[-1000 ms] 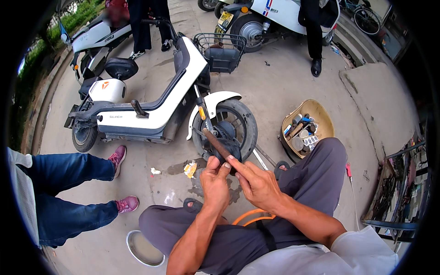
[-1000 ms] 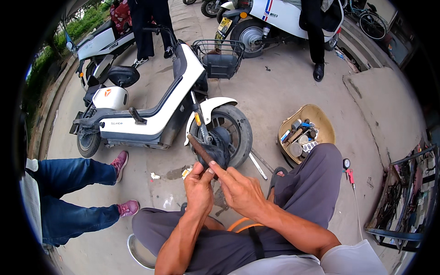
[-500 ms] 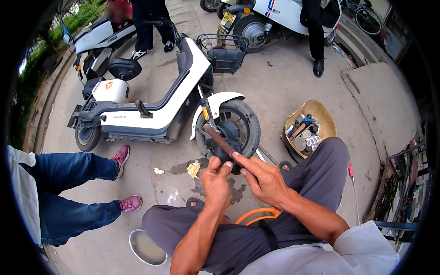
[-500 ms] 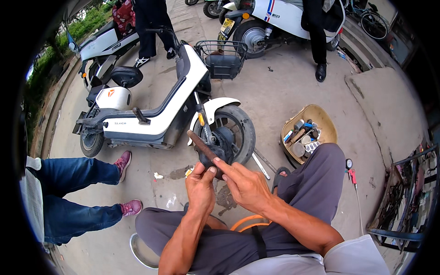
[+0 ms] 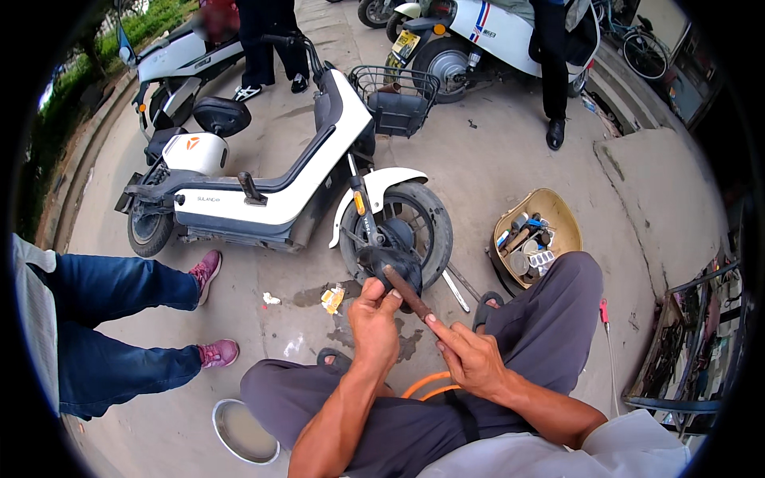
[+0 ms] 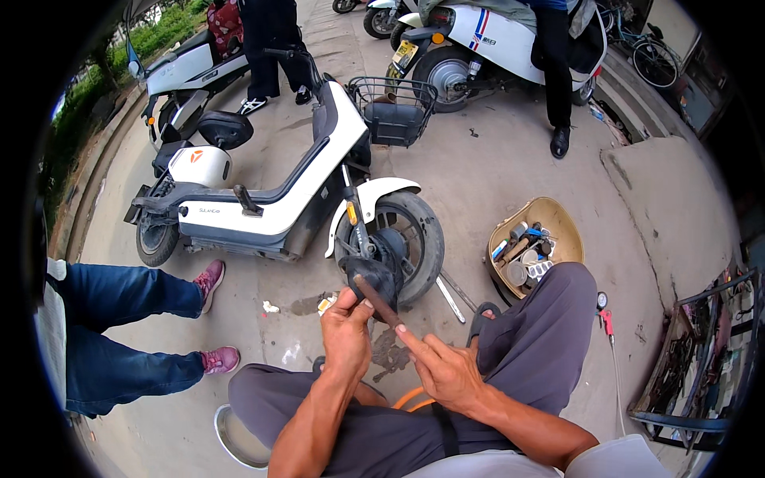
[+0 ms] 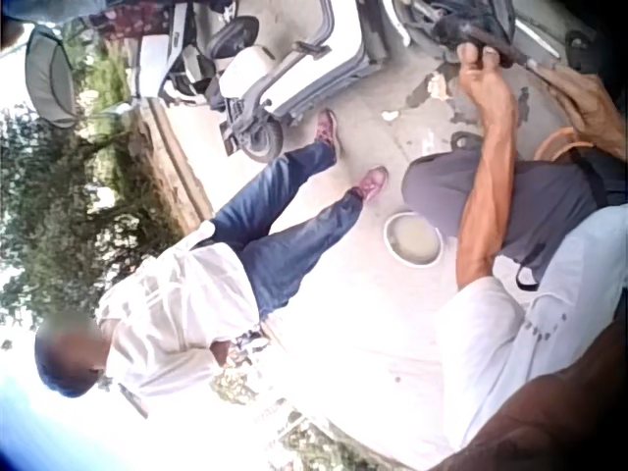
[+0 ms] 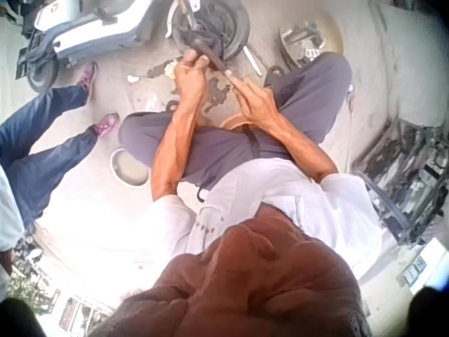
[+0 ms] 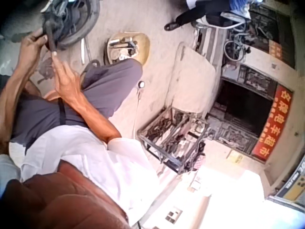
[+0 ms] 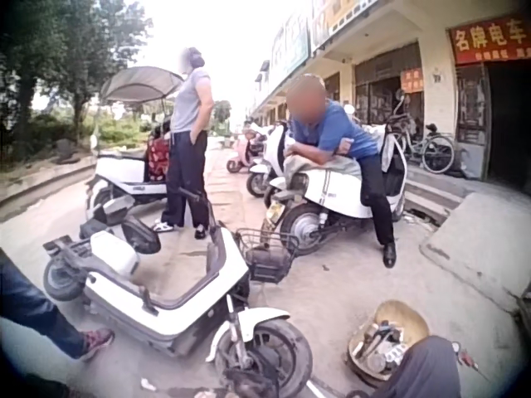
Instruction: The person sits on a small stool and uses a metal rod to repeatedly scrape and clean the surface of a black scooter tire. They rotate the tire to access different areas while another person stands nearby. The person continues this scraping action throughout the clip.
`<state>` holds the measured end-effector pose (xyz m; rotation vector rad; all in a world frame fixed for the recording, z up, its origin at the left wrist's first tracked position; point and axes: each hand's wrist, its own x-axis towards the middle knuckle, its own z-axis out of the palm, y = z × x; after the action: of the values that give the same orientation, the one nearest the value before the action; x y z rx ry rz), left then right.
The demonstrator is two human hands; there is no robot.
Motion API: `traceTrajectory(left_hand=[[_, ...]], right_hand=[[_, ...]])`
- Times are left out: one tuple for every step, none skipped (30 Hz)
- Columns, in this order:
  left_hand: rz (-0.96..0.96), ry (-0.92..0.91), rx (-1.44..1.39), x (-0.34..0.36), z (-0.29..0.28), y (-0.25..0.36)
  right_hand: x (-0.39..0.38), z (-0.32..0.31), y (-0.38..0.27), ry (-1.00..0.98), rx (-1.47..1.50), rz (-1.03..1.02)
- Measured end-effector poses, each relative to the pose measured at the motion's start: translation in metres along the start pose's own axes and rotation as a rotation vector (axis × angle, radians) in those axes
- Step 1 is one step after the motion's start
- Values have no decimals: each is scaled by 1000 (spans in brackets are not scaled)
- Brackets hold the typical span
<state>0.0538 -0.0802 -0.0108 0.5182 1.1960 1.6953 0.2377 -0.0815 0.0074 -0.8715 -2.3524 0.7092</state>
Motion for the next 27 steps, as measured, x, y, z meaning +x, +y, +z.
traceTrajectory(left_hand=[[0,-20,-4,-1,1,-3],[27,-22,22,-1,3,-2],[23,-27,32,-2,-1,-3],[-7,-30,48,0,-8,-7],[-28,-32,67,2,-12,-8],[8,-11,61,3,-11,-8],[9,-15,69,2,-9,-5],[-41,14,16,2,-5,1],[-90,43,-37,1,-2,6],[-96,50,-91,1,-1,7],[-93,59,-98,1,-2,8],[-101,94,-97,1,-3,9],[-110,127,-95,1,-4,9],[-108,127,-94,0,-5,9],[-113,125,-74,-1,-7,8],[-118,121,-54,-1,-8,7],[-119,121,-51,-2,-7,7],[-103,112,-68,-3,-6,7],[-88,102,-84,-3,-5,7],[-90,95,-89,-4,-6,4],[-53,66,-59,-4,-10,0],[-16,37,-30,-4,-12,-3],[-21,34,-30,-4,-13,-5],[-18,23,-40,-3,-13,-6],[-14,13,-50,-2,-14,-5],[-11,18,-41,-2,-16,-5],[-5,25,-25,-2,-16,-6]], right_hand=[[1,1,6,-9,-5,-3],[8,3,3,-5,-10,25],[22,4,-1,13,-13,38],[39,4,-6,8,-10,44],[55,6,-4,18,-3,43],[68,9,2,42,60,16],[77,10,5,66,123,-12],[80,5,6,90,179,-14],[78,3,6,86,178,-20],[71,1,6,159,207,-19],[64,-1,5,225,236,-17],[58,-7,1,166,221,33],[54,-7,2,156,220,28],[51,-6,1,118,202,30],[47,-7,1,81,185,32],[43,-10,1,84,186,33],[39,-15,0,39,163,29],[34,-16,0,-5,141,26],[29,-12,-1,-3,143,29],[25,-8,-2,-8,122,25],[24,-6,-4,-13,101,22],[31,-2,-5,-12,58,14],[42,4,-7,-11,57,19],[56,9,-5,33,54,-18],[66,11,-4,76,50,-56],[70,9,-5,56,38,-57],[65,6,-6,58,41,-66]])
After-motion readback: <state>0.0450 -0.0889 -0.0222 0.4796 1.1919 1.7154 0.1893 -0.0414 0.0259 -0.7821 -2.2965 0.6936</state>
